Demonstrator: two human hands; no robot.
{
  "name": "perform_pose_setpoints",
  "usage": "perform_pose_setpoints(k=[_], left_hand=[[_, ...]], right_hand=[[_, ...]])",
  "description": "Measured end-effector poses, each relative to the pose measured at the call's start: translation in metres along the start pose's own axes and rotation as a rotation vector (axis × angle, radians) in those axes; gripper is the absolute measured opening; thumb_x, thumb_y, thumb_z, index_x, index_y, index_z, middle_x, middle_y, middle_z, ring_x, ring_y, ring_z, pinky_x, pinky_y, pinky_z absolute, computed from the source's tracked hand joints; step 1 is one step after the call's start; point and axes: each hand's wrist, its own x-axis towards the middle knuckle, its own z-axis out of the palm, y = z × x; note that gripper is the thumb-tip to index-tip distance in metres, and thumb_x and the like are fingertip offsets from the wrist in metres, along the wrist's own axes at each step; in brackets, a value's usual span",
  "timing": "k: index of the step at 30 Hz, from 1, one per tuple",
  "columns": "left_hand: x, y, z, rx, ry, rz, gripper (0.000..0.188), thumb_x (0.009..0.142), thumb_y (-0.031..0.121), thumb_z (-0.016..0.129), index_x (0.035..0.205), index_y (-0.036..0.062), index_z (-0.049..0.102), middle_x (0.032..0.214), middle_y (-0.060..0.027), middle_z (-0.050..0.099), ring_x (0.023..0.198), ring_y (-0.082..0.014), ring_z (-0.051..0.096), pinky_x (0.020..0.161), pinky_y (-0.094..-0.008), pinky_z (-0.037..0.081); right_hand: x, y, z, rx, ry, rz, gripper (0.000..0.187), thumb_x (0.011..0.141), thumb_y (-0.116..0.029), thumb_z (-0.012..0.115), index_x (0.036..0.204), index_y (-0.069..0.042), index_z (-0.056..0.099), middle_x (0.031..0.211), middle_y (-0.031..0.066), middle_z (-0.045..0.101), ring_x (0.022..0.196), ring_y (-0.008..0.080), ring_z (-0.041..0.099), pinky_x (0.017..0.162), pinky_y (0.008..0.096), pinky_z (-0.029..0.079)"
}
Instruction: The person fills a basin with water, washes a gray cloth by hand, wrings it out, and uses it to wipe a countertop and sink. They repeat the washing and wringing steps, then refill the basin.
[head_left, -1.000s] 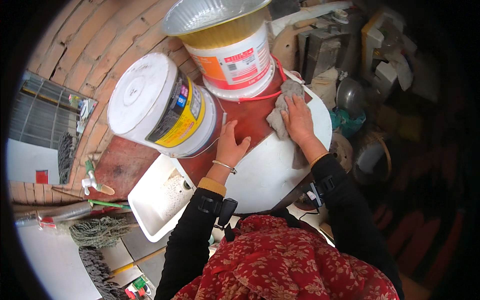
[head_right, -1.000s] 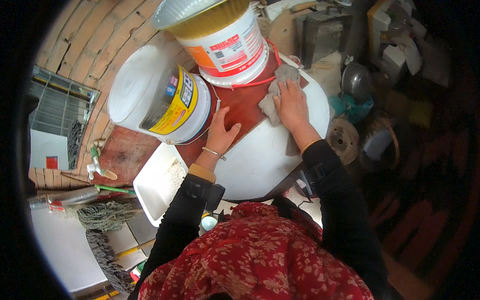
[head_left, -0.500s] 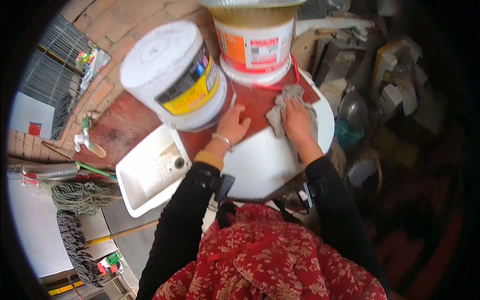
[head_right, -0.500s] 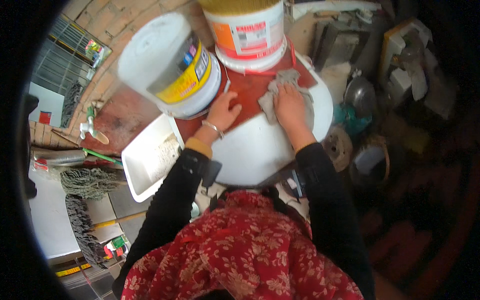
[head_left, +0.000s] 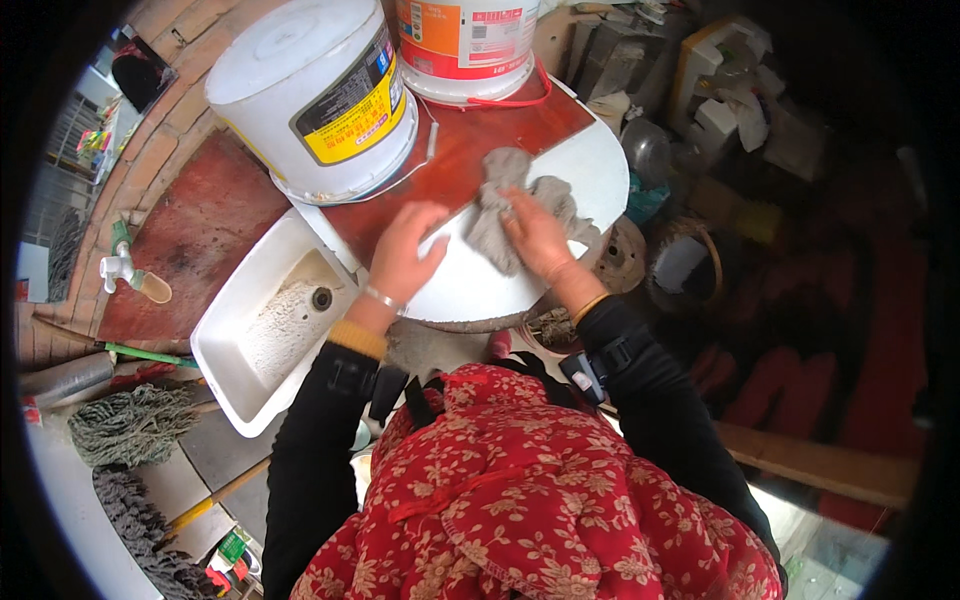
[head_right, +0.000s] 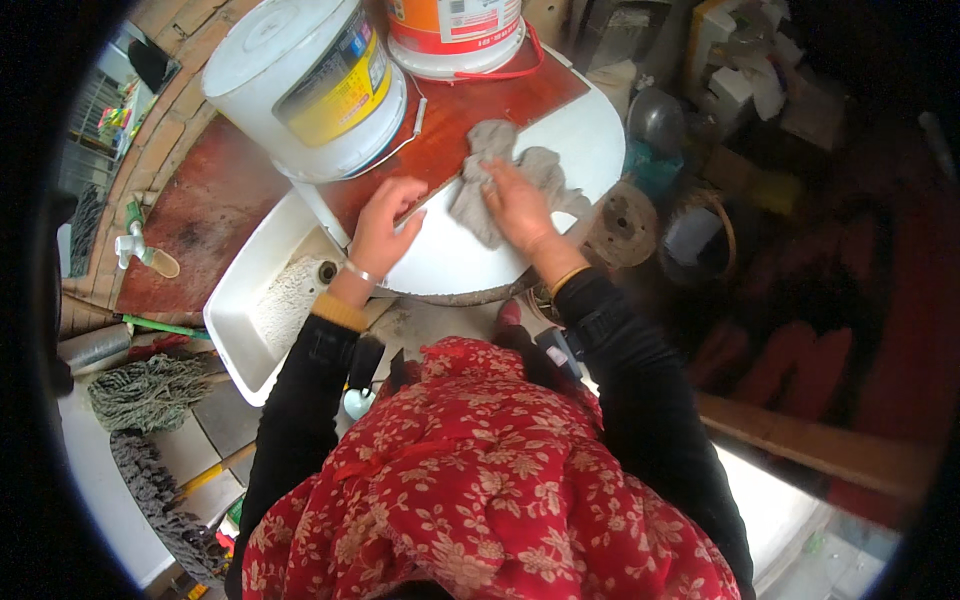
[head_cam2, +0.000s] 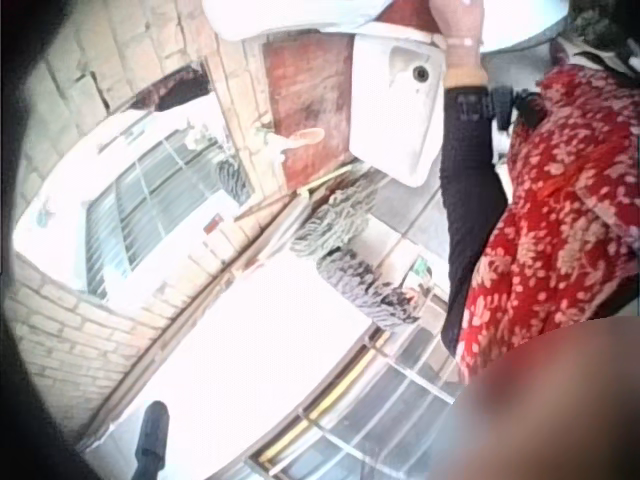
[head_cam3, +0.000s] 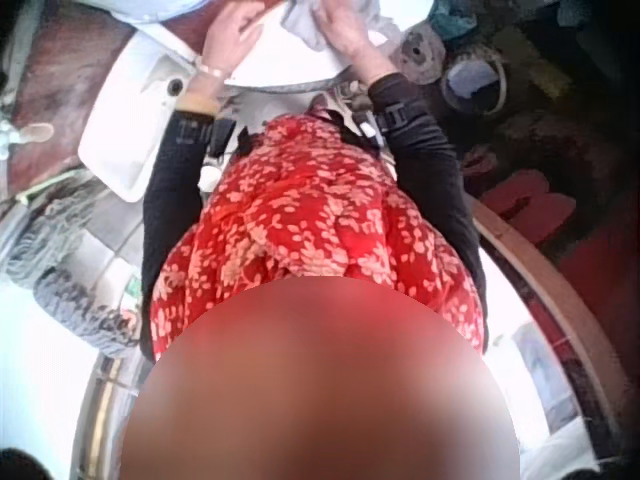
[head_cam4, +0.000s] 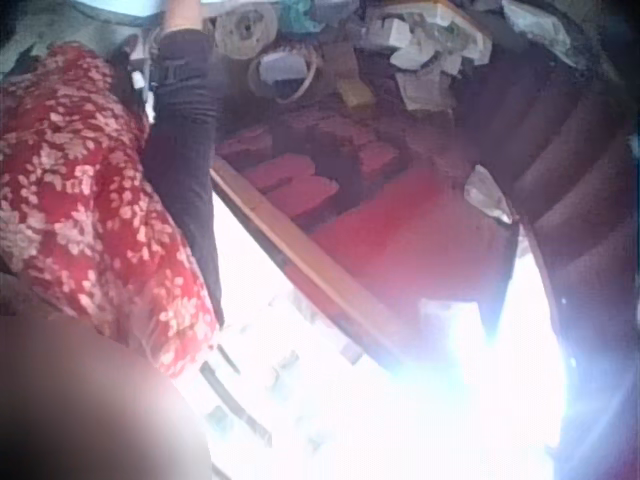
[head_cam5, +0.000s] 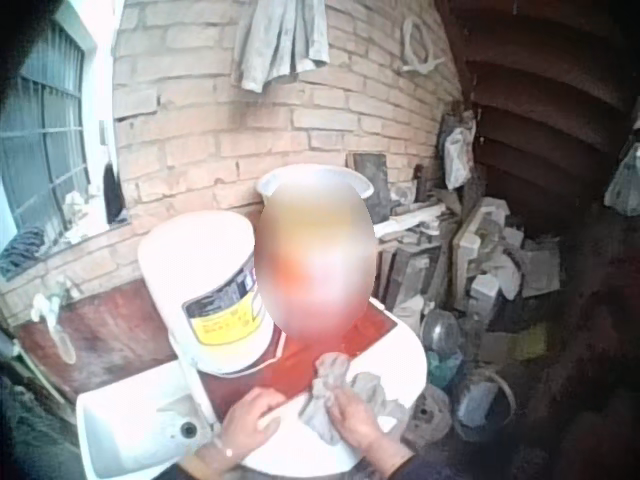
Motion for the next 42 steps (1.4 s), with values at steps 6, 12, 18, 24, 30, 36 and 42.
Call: perform_pose_setpoints(k=[6, 12, 18, 24, 30, 36, 42], left_hand=[[-0.092, 0.011, -0.029, 0.280, -0.342, 0.130, 0.054, 0.077, 0.023, 0.073, 0.124, 0.0040, 0.055, 0.133, -0.0150, 0.051, 0.129, -0.0330, 0.043, 0.108, -0.0454, 0.034], [-0.118, 0.000, -0.036, 0.376, -0.421, 0.169, 0.073, 0.074, 0.024, 0.075, 0.138, 0.0042, 0.045, 0.148, -0.0159, 0.039, 0.142, -0.0313, 0.030, 0.118, -0.0456, 0.021], [-0.118, -0.006, -0.033, 0.335, -0.379, 0.169, 0.069, 0.075, 0.026, 0.075, 0.134, 0.0031, 0.048, 0.147, -0.0160, 0.040, 0.141, -0.0312, 0.031, 0.117, -0.0456, 0.021], [-0.128, -0.001, -0.033, 0.048, -0.219, 0.069, 0.043, 0.082, 0.019, 0.069, 0.121, 0.0049, 0.058, 0.129, -0.0136, 0.054, 0.123, -0.0304, 0.051, 0.105, -0.0439, 0.040], [-0.152, -0.024, -0.032, -0.300, 0.102, -0.420, 0.020, 0.087, 0.009, 0.064, 0.105, 0.0047, 0.057, 0.106, -0.0105, 0.059, 0.090, -0.0200, 0.066, 0.070, -0.0303, 0.057], [-0.139, -0.037, -0.024, -0.735, 0.275, -0.968, 0.031, 0.093, 0.018, 0.062, 0.116, 0.0010, 0.050, 0.104, -0.0137, 0.060, 0.088, -0.0237, 0.066, 0.070, -0.0353, 0.060], [-0.127, -0.028, -0.013, -0.625, 0.363, -1.045, 0.037, 0.093, 0.023, 0.064, 0.113, -0.0009, 0.045, 0.101, -0.0151, 0.059, 0.084, -0.0245, 0.067, 0.067, -0.0358, 0.061]], right_hand=[[-0.052, -0.046, 0.023, -0.240, -0.153, -0.304, 0.042, 0.089, -0.027, 0.063, 0.130, -0.016, 0.057, 0.142, 0.0093, 0.049, 0.131, 0.0286, 0.046, 0.107, 0.0451, 0.037], [-0.088, 0.033, -0.027, -0.495, 0.103, -0.099, 0.034, 0.078, -0.003, 0.059, 0.112, -0.008, 0.063, 0.113, 0.0129, 0.063, 0.104, 0.0345, 0.059, 0.092, 0.0416, 0.047], [-0.216, 0.126, -0.117, -0.705, 0.083, 0.843, 0.030, 0.087, -0.024, 0.058, 0.106, -0.003, 0.066, 0.109, 0.0217, 0.067, 0.103, 0.0399, 0.062, 0.086, 0.0470, 0.051], [-0.247, 0.131, -0.121, 0.342, 0.597, 0.930, 0.042, 0.089, -0.030, 0.059, 0.117, 0.000, 0.064, 0.099, 0.0065, 0.068, 0.088, 0.0185, 0.063, 0.079, 0.0311, 0.049], [-0.181, 0.116, -0.108, 0.784, 0.610, 1.019, 0.066, 0.085, -0.054, 0.066, 0.118, 0.003, 0.063, 0.115, 0.0088, 0.063, 0.101, 0.0228, 0.060, 0.089, 0.0379, 0.047], [-0.116, 0.151, -0.103, 0.607, 0.604, 0.888, 0.039, 0.084, -0.035, 0.074, 0.091, 0.003, 0.070, 0.081, 0.0041, 0.064, 0.074, 0.0154, 0.057, 0.070, 0.0307, 0.046], [-0.051, 0.178, -0.122, 0.489, 0.520, 0.682, 0.064, 0.081, -0.034, 0.077, 0.129, 0.001, 0.053, 0.113, 0.0124, 0.062, 0.099, 0.0208, 0.060, 0.083, 0.0337, 0.048]])
